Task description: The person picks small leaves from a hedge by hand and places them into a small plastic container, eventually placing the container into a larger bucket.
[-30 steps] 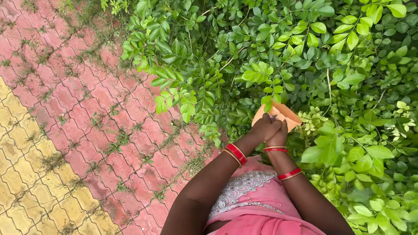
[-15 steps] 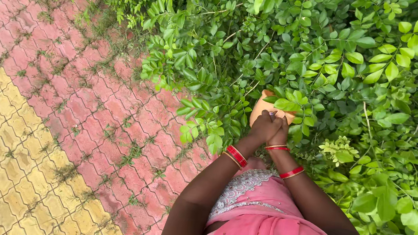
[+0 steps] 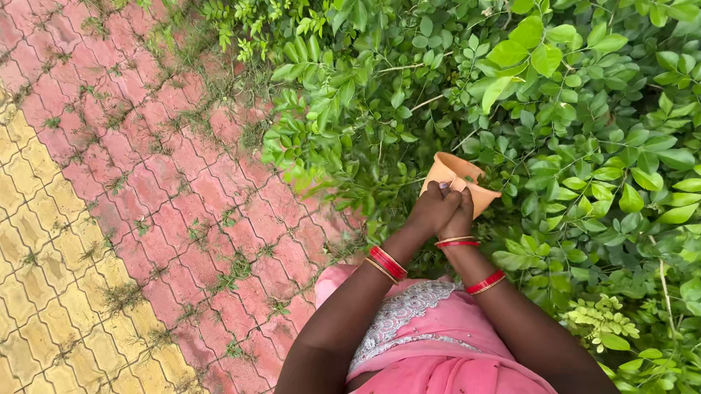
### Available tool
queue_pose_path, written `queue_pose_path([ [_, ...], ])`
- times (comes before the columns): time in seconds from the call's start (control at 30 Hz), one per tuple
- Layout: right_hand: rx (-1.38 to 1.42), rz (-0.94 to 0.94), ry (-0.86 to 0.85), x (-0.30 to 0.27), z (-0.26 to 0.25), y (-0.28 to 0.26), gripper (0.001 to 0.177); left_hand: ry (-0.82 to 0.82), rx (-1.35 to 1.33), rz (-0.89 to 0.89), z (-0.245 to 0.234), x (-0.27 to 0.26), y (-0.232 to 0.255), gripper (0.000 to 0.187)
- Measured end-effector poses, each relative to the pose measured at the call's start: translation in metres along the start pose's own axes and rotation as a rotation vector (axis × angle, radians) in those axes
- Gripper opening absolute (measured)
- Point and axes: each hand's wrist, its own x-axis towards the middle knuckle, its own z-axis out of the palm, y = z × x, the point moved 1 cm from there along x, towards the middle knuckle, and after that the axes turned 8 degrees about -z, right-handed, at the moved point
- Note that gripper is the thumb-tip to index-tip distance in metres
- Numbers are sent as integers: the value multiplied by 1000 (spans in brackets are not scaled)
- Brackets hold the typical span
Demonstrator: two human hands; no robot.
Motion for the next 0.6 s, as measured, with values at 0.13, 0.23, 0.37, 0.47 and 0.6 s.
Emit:
queue_pose_path([
  [0.13,-98,-20,113,29,16,12,28,-35,-119,261,-14,44,8,84],
  [0.23,-50,49,208,25,16,27,30,-47,8,2,-30,57,9,79],
  [0.37,17,-25,159,46,37,57,35,-127,27,-26,-76,63,22,85],
  [0.47,-123,-134,91,54,60,95,28,-120,147,-67,-121,77,24,84],
  [0.6,-164,-161,10,73,97,146,24,-164,-85,175,-184,98,12,78],
])
